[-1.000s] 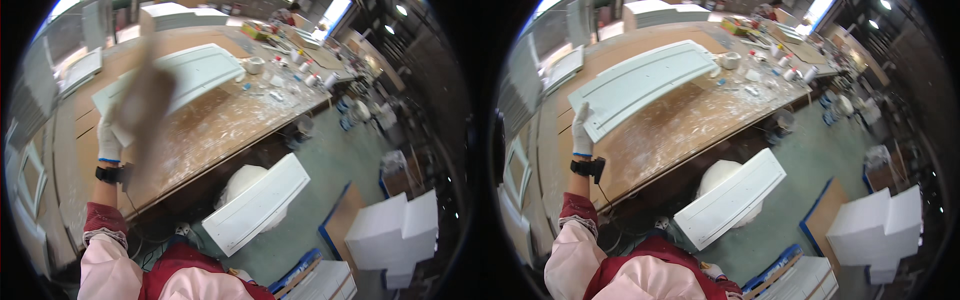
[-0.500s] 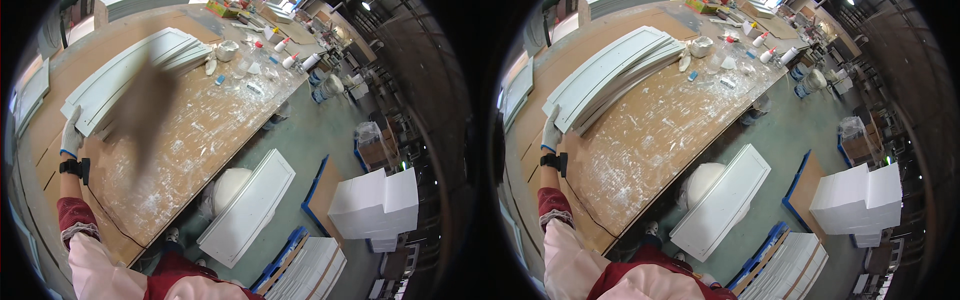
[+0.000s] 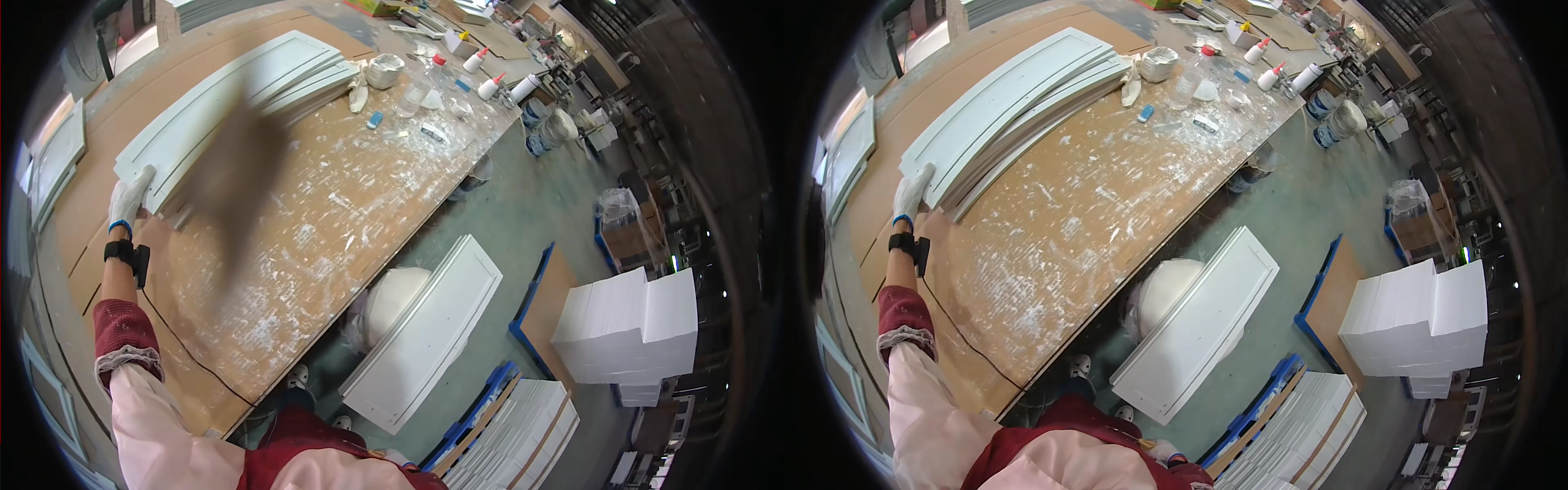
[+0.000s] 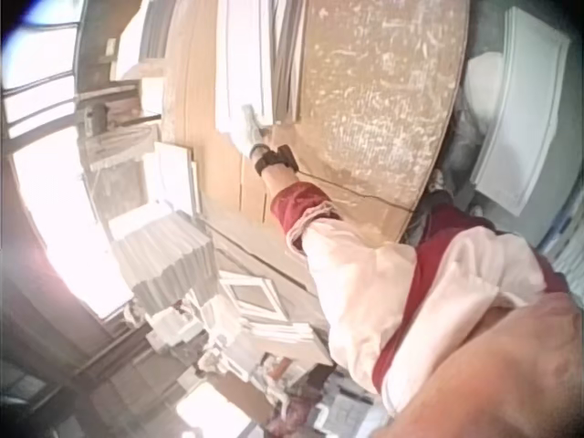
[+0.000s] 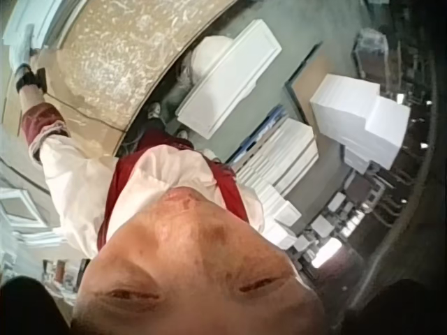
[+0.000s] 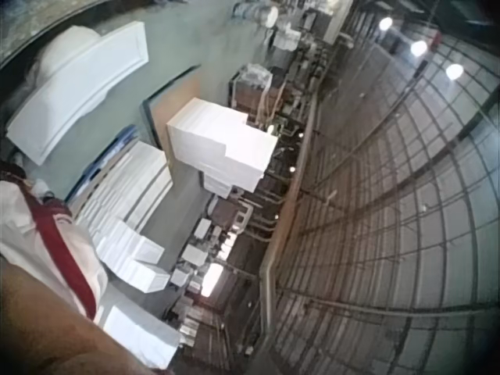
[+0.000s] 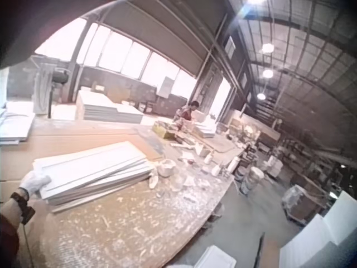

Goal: The worker picks up white panels from a stack, sprays them with a hand-held air gun, and then places them on a separate stack.

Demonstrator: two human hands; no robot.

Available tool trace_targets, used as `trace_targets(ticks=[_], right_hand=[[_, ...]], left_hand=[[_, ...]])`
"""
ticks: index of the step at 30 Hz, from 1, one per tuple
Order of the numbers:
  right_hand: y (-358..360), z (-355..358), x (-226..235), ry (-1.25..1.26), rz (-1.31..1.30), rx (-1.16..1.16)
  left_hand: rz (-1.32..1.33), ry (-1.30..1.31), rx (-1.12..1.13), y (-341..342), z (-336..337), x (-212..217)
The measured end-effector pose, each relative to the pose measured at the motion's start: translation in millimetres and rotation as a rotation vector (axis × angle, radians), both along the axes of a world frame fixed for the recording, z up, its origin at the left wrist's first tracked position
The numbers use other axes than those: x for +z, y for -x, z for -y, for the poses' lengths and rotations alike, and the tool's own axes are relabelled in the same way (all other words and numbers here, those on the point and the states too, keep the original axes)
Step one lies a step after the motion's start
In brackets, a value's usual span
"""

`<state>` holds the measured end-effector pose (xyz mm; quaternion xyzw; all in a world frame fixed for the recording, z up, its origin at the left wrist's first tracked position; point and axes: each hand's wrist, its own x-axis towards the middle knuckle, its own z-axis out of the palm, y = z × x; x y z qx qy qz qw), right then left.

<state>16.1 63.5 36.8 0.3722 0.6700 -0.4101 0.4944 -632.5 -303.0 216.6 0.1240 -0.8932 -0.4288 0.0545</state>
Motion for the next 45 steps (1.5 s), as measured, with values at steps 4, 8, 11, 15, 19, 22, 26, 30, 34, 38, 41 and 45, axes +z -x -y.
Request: trace_targets(ticks=[4,8,11,15,19,22,26,30,34,38,41,45], right_hand=[[-10.6,-0.3,-24.9,-0.013,0.010,0.035],[41.9,5.1,46.3,-0.014,0.022,0.027],[-29.2,-10.2,-46.7,-0.054,-0.071,-0.010],[-31.4,-22.3,-55.8,-0.049,-0.041,0.079],[-29.1,-24.9,-53.5,-0.036,0.005,0.193],[0.9,-29.1,0.3,-0.086,-0.015,0.285],[-18.1,-51.0,-3.6,0.006,-0.070,0.295],[-41.4,-79.1,-26.9,0.056,-0.147,0.263],[-91.5,-114.2,-49.6,0.135,-0.228,0.217],[-131.0,-144.4,-65.5,0.216,-0.205,0.161],[-162.0,-151.7,-87.5,0.299,-0.304,0.127],[-189.2,-167.9,-113.6,0.420,-0.380,-0.093]], left_hand=[[0.103,0.124,-0.003,5.6,5.3,-0.2],[0.121,-0.008,-0.123,11.5,0.7,-9.9],[0.208,-0.105,-0.154,31.4,35.4,-18.1],[-0.033,-0.904,-0.146,25.2,54.6,-49.8],[-0.370,-0.658,0.137,-69.5,8.1,-27.9],[-0.254,-0.412,-0.257,-202.7,-102.1,-16.5],[1.101,-0.395,-1.052,-357.3,-200.3,-28.2],[1.477,-0.819,-0.789,-455.4,-229.3,-144.7],[0.959,-0.860,-0.368,-513.0,-285.6,-176.2],[0.616,-0.544,-0.230,-527.0,-319.8,-160.9],[0.597,-0.602,-0.158,-536.2,-310.4,-157.4],[0.556,-0.593,-0.087,-549.9,-313.1,-143.4]])
